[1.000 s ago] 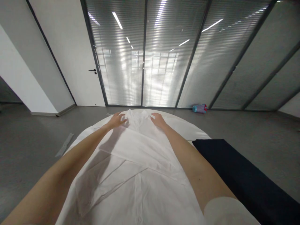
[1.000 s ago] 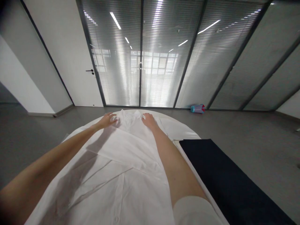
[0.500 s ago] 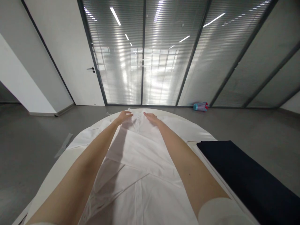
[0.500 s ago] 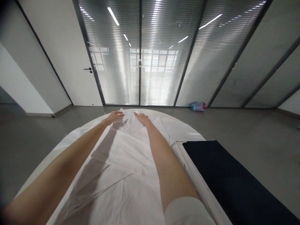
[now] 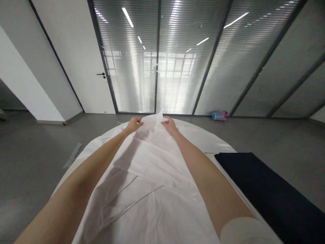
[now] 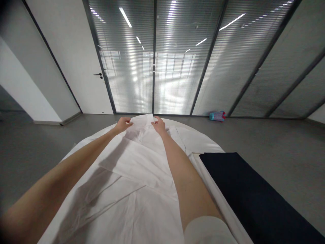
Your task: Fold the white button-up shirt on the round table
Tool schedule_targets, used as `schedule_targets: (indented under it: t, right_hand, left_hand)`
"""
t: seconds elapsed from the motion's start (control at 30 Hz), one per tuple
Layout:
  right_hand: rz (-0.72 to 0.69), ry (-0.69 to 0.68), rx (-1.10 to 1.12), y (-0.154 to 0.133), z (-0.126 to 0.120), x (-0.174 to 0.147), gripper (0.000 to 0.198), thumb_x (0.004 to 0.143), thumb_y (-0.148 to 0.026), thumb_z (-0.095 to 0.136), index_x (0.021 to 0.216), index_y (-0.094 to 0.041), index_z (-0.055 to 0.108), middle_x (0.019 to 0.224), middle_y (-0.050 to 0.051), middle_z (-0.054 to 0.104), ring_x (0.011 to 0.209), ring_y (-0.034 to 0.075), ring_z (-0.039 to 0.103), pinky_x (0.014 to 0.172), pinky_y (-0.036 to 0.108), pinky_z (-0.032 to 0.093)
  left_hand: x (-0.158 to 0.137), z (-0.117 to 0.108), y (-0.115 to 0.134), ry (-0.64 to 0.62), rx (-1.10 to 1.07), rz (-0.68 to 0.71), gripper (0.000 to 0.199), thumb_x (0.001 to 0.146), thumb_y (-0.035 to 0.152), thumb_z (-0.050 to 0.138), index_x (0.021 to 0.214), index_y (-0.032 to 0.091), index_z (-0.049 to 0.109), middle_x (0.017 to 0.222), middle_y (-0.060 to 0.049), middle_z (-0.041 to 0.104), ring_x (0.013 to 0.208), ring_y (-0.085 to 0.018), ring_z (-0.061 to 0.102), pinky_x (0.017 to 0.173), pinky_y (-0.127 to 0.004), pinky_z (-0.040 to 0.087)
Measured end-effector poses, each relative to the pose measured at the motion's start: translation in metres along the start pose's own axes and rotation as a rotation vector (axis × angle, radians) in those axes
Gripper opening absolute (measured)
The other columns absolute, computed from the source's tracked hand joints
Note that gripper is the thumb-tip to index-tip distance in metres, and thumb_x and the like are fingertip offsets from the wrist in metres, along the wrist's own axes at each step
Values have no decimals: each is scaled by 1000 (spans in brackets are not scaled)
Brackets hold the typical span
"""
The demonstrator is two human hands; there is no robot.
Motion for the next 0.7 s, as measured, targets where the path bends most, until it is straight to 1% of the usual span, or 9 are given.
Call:
schedule_targets:
  t: [0.07, 0.13, 0.2, 0.3, 0.4, 0.5, 0.6, 0.67, 0.7]
  right_hand:
    - [34, 26, 51, 0, -6, -1, 48, 91, -35, 50, 135, -19, 61, 112, 7, 72, 101, 20, 67, 91, 31, 50]
    - [39, 23, 55, 0, -10, -4, 43, 90, -34, 49, 124, -16, 68, 109, 8, 73, 99, 21, 67, 88, 31, 51]
    - [26, 3, 51, 0, -13, -10, 42, 90, -33, 49, 121, -14, 70, 106, 9, 74, 95, 21, 68, 85, 31, 52]
    - [-24, -70, 36, 5, -15, -27, 38, 88, -27, 52, 118, -14, 72, 100, 7, 75, 90, 20, 68, 80, 28, 52]
    - [-90, -171, -10, 12, -16, -47, 28, 84, -21, 59, 105, -18, 78, 97, 4, 76, 88, 18, 68, 81, 25, 50]
    - [-124, -218, -102, 13, -19, -63, 22, 83, -19, 63, 96, -22, 80, 106, 4, 74, 96, 19, 66, 86, 27, 48]
    - [-126, -204, -204, 1, -25, -69, 25, 88, -17, 57, 96, -22, 80, 118, 9, 69, 110, 24, 62, 96, 33, 45]
    - [-114, -166, -262, -14, -30, -69, 30, 93, -18, 49, 99, -19, 79, 124, 14, 64, 118, 29, 56, 102, 39, 42]
    - [-108, -143, -283, -22, -32, -69, 34, 95, -19, 45, 104, -17, 77, 128, 16, 61, 121, 31, 54, 104, 42, 40]
  left_hand:
    - [-8, -8, 2, 12, 32, 29, 18, 78, 32, 69, 73, 14, 72, 83, -8, 66, 81, -20, 60, 80, -31, 51]
    - [-21, -15, 7, 10, 109, 100, 19, 82, 31, 65, 83, 16, 75, 99, -10, 65, 85, -20, 60, 84, -33, 52]
    - [-36, -17, 12, -49, 248, 210, 23, 86, 26, 58, 97, 19, 77, 112, -10, 62, 86, -19, 61, 89, -34, 51]
    - [-57, -13, 13, -189, 458, 312, 36, 88, 16, 50, 110, 26, 77, 118, -7, 58, 86, -17, 63, 89, -31, 50]
    - [-72, -11, 9, -259, 559, 310, 42, 88, 13, 49, 116, 30, 75, 119, -6, 59, 91, -18, 65, 87, -29, 49]
    - [-81, -7, 6, -313, 620, 306, 41, 89, 14, 50, 118, 30, 74, 118, -6, 62, 95, -20, 65, 87, -29, 49]
    - [-84, -3, 6, -353, 678, 298, 42, 90, 12, 47, 119, 28, 74, 118, -8, 64, 97, -22, 66, 87, -32, 50]
    - [-81, -2, 12, -317, 704, 275, 42, 90, 10, 44, 114, 25, 75, 118, -9, 65, 98, -24, 66, 88, -34, 50]
    - [-78, -3, 17, -270, 706, 264, 42, 89, 9, 44, 112, 23, 76, 118, -10, 65, 99, -24, 66, 90, -36, 50]
Point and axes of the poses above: each hand's wrist, its own x-axis towards the middle knuckle, its own z-axis out of the palm, y = z × x, the point moved 5 cm from there along x, towards the middle knuckle
